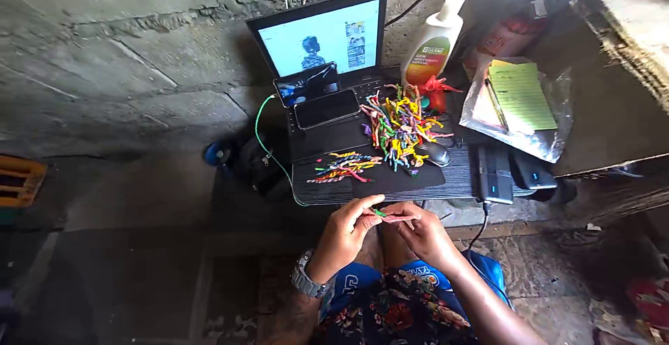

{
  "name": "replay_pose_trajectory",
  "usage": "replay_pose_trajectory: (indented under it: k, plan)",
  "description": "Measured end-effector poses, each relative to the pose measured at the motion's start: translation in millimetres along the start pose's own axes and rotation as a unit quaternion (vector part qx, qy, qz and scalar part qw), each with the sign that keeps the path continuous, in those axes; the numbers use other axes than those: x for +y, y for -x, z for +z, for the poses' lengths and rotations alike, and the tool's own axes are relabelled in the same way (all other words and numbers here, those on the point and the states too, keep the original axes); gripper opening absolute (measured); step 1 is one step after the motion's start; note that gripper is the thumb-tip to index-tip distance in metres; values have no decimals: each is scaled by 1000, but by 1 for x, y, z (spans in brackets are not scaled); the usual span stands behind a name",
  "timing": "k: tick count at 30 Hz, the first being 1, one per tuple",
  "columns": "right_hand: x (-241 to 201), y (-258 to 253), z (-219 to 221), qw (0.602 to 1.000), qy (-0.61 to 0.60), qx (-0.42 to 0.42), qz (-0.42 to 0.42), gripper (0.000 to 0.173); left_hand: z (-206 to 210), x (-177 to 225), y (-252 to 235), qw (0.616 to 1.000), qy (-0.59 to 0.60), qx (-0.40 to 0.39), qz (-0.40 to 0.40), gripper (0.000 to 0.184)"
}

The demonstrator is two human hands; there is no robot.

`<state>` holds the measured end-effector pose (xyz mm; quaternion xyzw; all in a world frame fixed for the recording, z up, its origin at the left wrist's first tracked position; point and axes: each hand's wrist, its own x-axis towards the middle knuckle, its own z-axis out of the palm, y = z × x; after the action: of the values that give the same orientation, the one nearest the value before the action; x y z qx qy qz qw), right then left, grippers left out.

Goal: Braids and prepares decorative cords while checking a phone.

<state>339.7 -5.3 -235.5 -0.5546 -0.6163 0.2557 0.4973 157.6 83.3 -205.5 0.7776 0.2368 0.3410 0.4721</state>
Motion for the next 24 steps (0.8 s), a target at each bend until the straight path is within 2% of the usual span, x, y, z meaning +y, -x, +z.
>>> replay_pose_trajectory:
  k: [6, 9, 12, 15, 17, 19, 20, 22, 24]
  plan:
    - [-11, -6, 20, 993, 107, 25, -45, 23, -15, -12, 14, 993, -12, 87, 73, 12]
    - [-12, -17, 29, 993, 103, -4, -54, 29, -20, -18, 16, 985, -17, 155, 76, 10]
    - [-24, -26, 43, 987, 140, -48, -64, 31, -32, -22, 22, 975, -101, 191, 55, 9]
    - [-42, -28, 49, 959, 249, -57, -122, 37, -47, -22, 35, 966, -205, 150, 50, 9]
    - [-52, -26, 38, 948, 276, -69, -145, 44, -53, -19, 46, 970, -218, 68, 79, 11]
    - [-56, -24, 18, 961, 222, -103, -125, 44, -51, -7, 52, 982, -158, 8, 104, 13]
    - [-55, -22, 9, 972, 174, -122, -105, 44, -46, 1, 53, 986, -121, 2, 112, 14]
    - [-43, -12, 1, 987, 79, -120, -73, 43, -31, 17, 53, 989, -59, 39, 126, 18]
    - [-33, 6, 12, 996, 30, -69, -58, 43, -14, 25, 47, 987, -31, 102, 121, 20]
